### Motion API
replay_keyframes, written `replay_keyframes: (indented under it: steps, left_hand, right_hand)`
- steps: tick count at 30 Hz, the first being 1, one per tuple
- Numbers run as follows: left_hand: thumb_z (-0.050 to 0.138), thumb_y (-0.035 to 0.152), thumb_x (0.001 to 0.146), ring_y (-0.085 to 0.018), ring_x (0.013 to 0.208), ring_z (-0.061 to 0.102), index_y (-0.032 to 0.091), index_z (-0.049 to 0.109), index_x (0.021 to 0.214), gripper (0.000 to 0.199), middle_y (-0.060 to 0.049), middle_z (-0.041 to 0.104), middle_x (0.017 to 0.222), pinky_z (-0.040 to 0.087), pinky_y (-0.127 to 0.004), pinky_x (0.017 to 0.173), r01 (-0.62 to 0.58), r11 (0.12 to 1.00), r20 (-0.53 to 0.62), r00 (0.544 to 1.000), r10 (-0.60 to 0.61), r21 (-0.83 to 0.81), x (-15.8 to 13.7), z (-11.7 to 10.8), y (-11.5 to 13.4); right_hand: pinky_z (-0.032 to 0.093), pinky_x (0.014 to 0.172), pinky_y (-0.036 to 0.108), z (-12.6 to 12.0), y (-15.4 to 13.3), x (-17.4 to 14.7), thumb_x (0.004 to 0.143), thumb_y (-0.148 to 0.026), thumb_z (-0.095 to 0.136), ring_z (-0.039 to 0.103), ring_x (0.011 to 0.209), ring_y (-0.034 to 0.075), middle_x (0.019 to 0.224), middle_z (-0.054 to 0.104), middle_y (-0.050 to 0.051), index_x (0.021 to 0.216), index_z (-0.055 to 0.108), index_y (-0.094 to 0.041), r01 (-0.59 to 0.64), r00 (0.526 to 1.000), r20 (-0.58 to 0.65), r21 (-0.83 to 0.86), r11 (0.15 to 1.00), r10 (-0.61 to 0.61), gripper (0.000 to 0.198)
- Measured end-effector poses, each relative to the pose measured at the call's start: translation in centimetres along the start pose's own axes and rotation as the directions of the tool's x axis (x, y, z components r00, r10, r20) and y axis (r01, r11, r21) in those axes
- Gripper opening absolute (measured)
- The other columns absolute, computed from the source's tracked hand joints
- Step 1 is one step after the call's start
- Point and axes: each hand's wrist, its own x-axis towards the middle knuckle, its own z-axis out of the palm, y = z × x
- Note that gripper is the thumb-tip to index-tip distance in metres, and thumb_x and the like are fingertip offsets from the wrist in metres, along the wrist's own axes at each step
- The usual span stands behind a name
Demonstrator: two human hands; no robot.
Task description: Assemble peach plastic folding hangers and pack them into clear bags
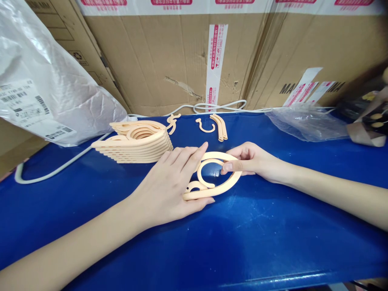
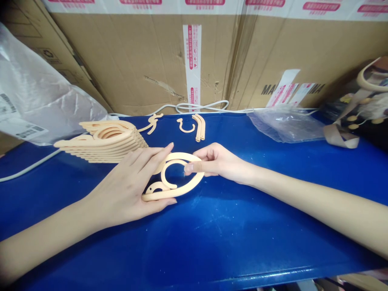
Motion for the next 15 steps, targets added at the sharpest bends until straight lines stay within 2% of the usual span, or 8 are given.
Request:
replay_keyframes:
  steps: [8, 15]
  left_hand:
    - [0.068, 0.053, 0.079, -0.031, 0.107, 0.054, -0.001, 0.032, 0.143, 0.091, -0.019, 0.056, 0.123, 0.046, -0.045, 0.09, -0.014, 1.0, -0.02, 1.0, 0.014, 0.023, -0.03, 0.0, -0.06]
    - [0.067, 0.063, 0.077, -0.032, 0.101, 0.056, -0.001, 0.039, 0.14, 0.094, -0.019, 0.059, 0.115, 0.047, -0.045, 0.085, -0.054, 0.99, -0.061, 0.996, 0.063, 0.131, 0.09, -0.12, -0.08]
  right_hand:
    - [0.014, 0.042, 0.022, 0.12, -0.07, 0.0, 0.083, -0.034, 0.071, 0.024, 0.047, 0.004, 0.052, 0.036, -0.008, 0.078, 0.069, -0.011, 0.004, 1.0, -0.005, 0.002, 1.0, -0.004, 0.023]
    - [0.014, 0.042, 0.021, 0.18, 0.0, -0.01, 0.083, -0.034, 0.071, 0.025, 0.047, 0.004, 0.052, 0.037, -0.008, 0.079, 0.07, -0.011, -0.001, 1.0, 0.001, 0.019, 1.0, 0.001, 0.023]
